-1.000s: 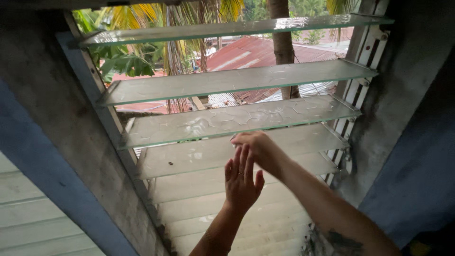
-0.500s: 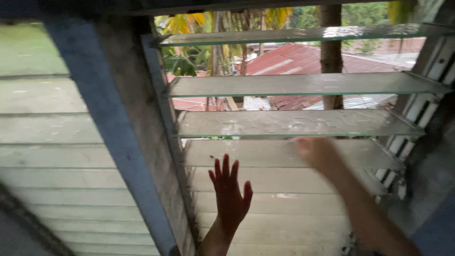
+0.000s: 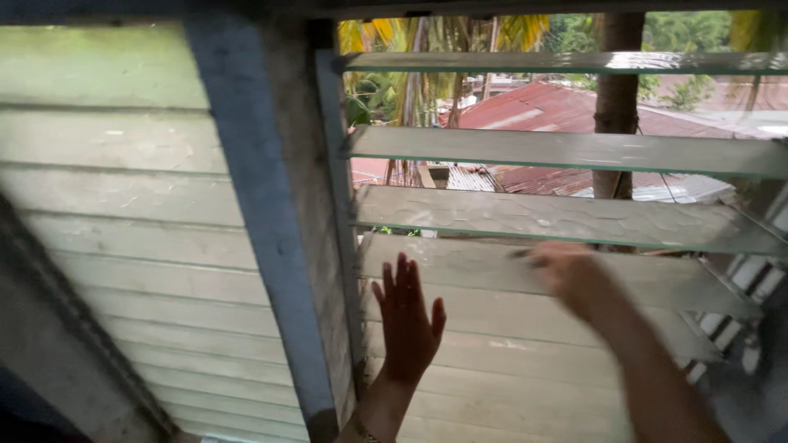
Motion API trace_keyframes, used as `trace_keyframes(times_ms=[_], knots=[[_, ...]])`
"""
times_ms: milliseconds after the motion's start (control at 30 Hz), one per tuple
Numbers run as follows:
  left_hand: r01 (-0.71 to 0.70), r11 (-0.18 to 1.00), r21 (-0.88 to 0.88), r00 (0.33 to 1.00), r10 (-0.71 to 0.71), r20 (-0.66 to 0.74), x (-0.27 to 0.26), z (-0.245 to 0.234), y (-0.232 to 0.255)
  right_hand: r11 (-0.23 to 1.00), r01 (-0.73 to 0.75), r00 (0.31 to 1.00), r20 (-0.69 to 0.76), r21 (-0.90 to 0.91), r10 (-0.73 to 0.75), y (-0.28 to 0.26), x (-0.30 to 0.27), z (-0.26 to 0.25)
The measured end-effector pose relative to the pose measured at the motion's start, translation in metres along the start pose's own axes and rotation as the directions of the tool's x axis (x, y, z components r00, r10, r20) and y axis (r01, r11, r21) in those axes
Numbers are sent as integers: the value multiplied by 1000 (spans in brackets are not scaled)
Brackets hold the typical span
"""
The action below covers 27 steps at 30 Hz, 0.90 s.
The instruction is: The person wipes several glass louvers of a window with a cloth, then takes a new wipe from a package and continues cleaning the glass surfaces.
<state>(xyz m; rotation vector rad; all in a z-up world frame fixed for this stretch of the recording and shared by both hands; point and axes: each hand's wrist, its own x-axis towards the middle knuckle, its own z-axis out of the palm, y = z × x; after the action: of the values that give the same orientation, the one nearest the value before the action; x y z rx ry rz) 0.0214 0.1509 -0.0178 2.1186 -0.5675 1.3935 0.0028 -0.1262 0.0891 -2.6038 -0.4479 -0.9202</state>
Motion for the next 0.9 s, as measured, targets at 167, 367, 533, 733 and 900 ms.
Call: trace_keyframes(times_ms=[167, 367, 533, 733, 900], knots=[[-22, 999, -30, 999, 22, -25, -6, 6, -9, 939, -190, 978, -139, -287, 156, 16, 0, 8], [-44, 999, 11, 999, 44, 28, -9, 7, -21, 910, 320, 947, 124, -263, -297, -52, 71, 98], [-73, 996, 58, 997, 71, 35, -8, 2, -19, 865, 341, 940, -113, 369, -322, -133, 75, 110], [-56, 998, -38, 992, 60, 110, -4, -23, -16, 948, 195, 970, 95, 253, -225, -88, 48, 42], [0, 1000, 19, 999, 1, -51, -5, -51, -21, 1000, 0, 991, 135, 13, -2, -59, 57, 64]])
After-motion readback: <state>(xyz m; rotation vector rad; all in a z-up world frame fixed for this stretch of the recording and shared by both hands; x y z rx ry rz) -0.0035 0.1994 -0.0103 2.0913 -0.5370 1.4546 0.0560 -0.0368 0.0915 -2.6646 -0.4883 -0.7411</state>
